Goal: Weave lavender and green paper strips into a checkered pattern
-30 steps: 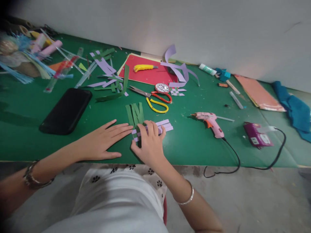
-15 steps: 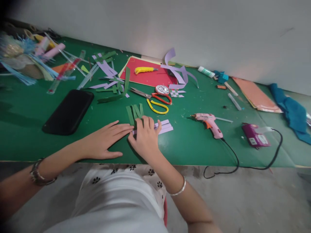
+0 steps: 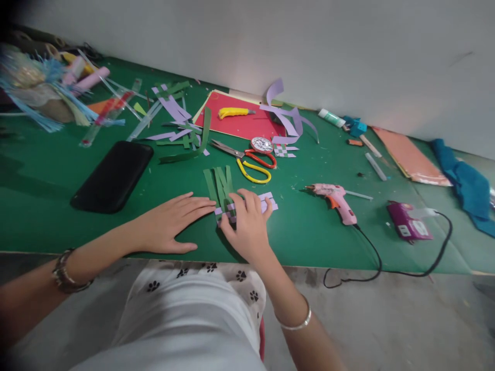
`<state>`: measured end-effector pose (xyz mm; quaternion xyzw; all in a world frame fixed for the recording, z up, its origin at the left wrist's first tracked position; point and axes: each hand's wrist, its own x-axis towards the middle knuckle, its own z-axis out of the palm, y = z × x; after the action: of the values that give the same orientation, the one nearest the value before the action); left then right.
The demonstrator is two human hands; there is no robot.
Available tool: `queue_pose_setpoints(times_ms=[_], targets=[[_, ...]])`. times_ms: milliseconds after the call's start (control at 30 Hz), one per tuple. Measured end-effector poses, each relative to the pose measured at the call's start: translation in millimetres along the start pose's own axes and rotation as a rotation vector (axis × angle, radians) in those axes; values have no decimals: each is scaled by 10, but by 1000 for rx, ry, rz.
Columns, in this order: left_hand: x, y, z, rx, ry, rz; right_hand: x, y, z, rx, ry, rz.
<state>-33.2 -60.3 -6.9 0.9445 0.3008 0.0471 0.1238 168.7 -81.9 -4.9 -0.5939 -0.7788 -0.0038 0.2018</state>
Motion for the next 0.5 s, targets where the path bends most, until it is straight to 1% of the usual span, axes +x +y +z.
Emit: queue_pose_setpoints(times_ms=[167, 500], targets=[[-7, -1, 3, 21, -15, 25, -101, 116, -84, -2, -115, -75], [-18, -6, 12, 37, -17, 30, -122, 100, -90, -28, -155, -108]])
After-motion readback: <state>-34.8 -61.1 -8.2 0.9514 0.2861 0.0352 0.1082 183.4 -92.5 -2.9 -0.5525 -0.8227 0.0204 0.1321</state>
